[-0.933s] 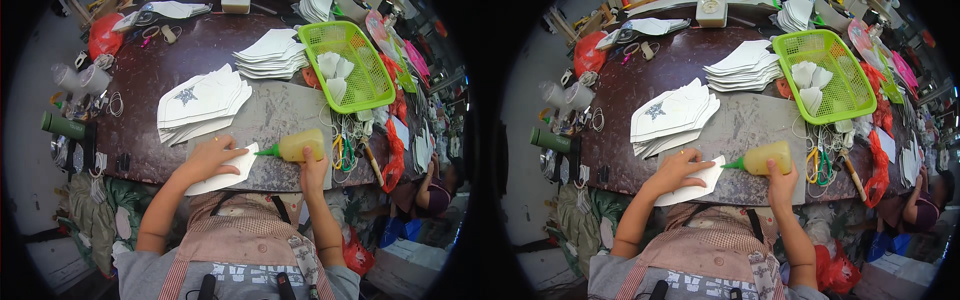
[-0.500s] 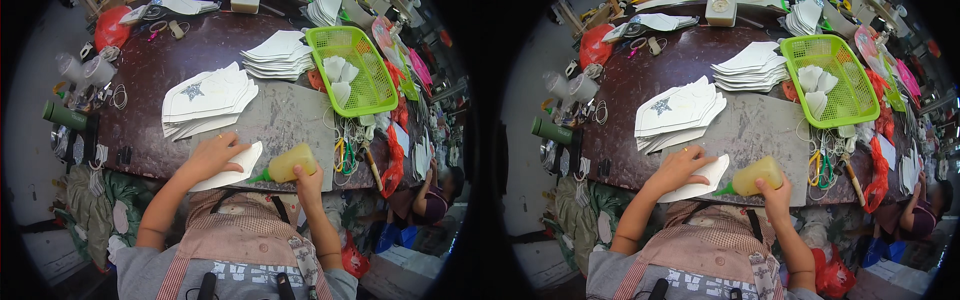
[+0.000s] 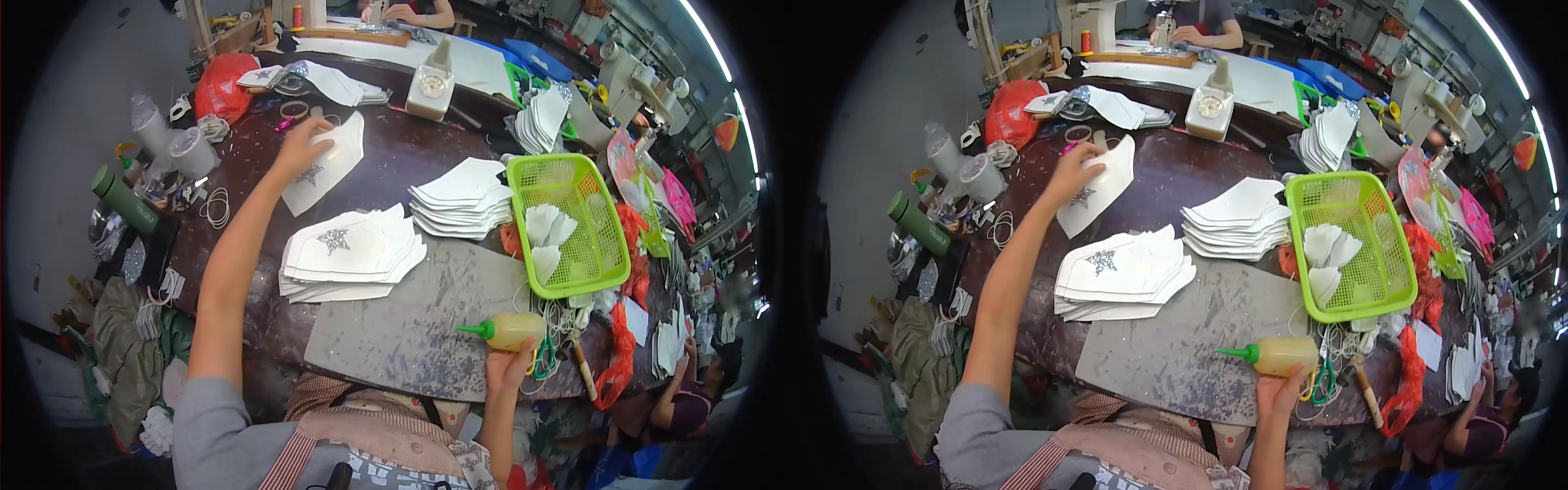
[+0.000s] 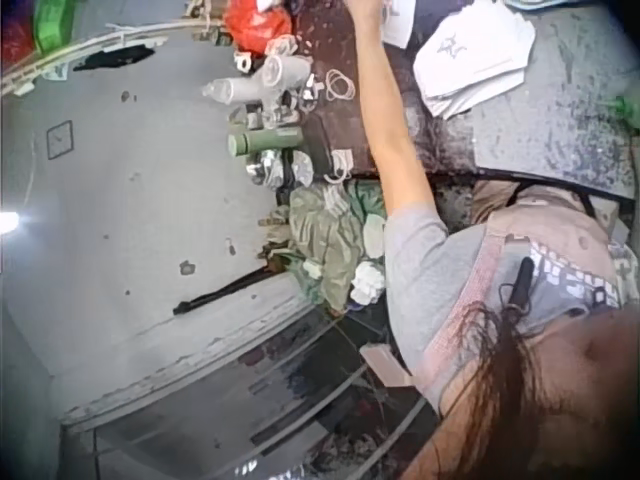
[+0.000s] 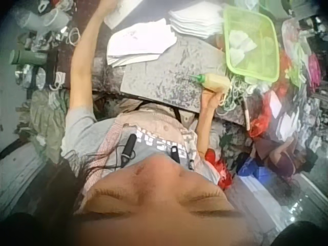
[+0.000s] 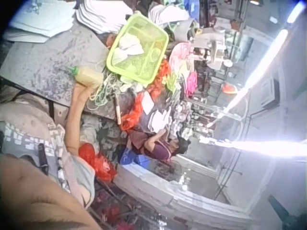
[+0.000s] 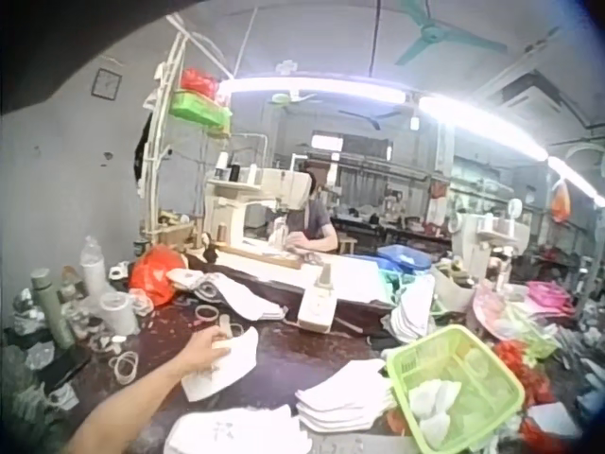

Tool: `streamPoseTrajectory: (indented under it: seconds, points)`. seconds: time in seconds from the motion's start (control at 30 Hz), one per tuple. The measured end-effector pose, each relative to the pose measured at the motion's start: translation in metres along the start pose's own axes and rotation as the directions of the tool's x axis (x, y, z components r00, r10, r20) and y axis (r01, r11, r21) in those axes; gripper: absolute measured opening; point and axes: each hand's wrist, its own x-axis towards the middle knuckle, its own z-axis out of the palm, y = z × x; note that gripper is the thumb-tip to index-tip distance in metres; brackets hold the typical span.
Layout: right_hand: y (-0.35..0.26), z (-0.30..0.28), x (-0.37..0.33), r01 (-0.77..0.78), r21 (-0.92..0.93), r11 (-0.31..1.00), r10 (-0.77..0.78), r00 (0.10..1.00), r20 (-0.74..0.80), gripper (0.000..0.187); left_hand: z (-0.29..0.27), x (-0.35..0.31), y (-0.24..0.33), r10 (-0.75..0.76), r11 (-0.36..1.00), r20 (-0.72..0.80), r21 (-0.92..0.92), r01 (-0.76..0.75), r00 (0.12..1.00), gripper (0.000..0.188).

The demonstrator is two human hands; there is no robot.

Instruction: The person applies glue from a squeeze bottle onto the edges of white fabric pieces with star patterns. They handle the pieces one at a time, applying the adhesive and stacking them on the table.

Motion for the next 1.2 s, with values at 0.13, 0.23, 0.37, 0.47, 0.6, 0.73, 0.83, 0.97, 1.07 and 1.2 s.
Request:
streamPoseTrajectory:
  seconds: [0.13, 0.23, 0.37, 0.47, 0.6, 0.73, 0.83, 0.97, 1.07, 1.2]
  points:
    - [0.002, -0.013, 0.002, -0.034, -0.023, 0.999, 0.034, 0.999, 0.011, 0.062, 0.037, 0.012, -0.105, -0.057, 0.956, 0.116, 0.294, 0.020, 0.992, 0.042]
    - [0.002, -0.010, -0.002, -0.006, 0.003, 1.000, 0.006, 1.000, -0.025, 0.061, 0.044, -0.015, -0.026, 0.347, 0.791, 0.073, 0.513, -0.333, 0.935, 0.034]
    - [0.001, -0.011, -0.002, -0.007, -0.005, 1.000, 0.007, 1.000, -0.018, 0.058, 0.055, -0.097, 0.108, 0.150, 0.947, 0.375, 0.211, -0.242, 0.915, 0.028]
    - [0.002, -0.004, 0.002, -0.018, -0.025, 1.000, 0.018, 1.000, 0.023, 0.056, 0.077, -0.128, 0.108, 0.141, 0.717, 0.515, 0.535, -0.446, 0.845, 0.038]
    - [0.004, -0.003, -0.002, -0.026, 0.006, 1.000, 0.025, 0.999, 0.027, 0.057, 0.087, -0.144, 0.091, 0.475, 0.567, 0.325, 0.598, -0.567, 0.818, 0.035]
    - [-0.001, -0.007, -0.006, -0.017, 0.052, 0.998, 0.016, 0.999, 0.034, 0.058, 0.070, -0.147, 0.125, 0.506, 0.727, 0.197, 0.427, -0.538, 0.840, 0.022]
    - [-0.003, -0.012, -0.016, -0.018, 0.032, 0.999, 0.016, 0.998, 0.056, 0.058, 0.034, -0.164, 0.180, 0.382, 0.882, 0.271, 0.178, -0.436, 0.883, 0.019]
    - [0.002, -0.004, -0.033, 0.020, -0.043, 0.999, -0.021, 1.000, -0.007, 0.058, 0.036, -0.220, 0.172, 0.226, 0.973, 0.535, -0.082, -0.217, 0.814, 0.032]
    - [-0.001, 0.024, -0.035, 0.047, -0.262, 0.964, -0.043, 0.999, 0.021, 0.052, 0.060, -0.250, 0.133, 0.147, 0.979, 0.648, 0.015, -0.206, 0.747, 0.038]
    - [0.013, 0.045, -0.018, 0.036, -0.368, 0.929, -0.031, 0.999, 0.019, 0.038, 0.068, -0.259, 0.114, 0.245, 0.929, 0.620, 0.069, -0.363, 0.746, 0.036]
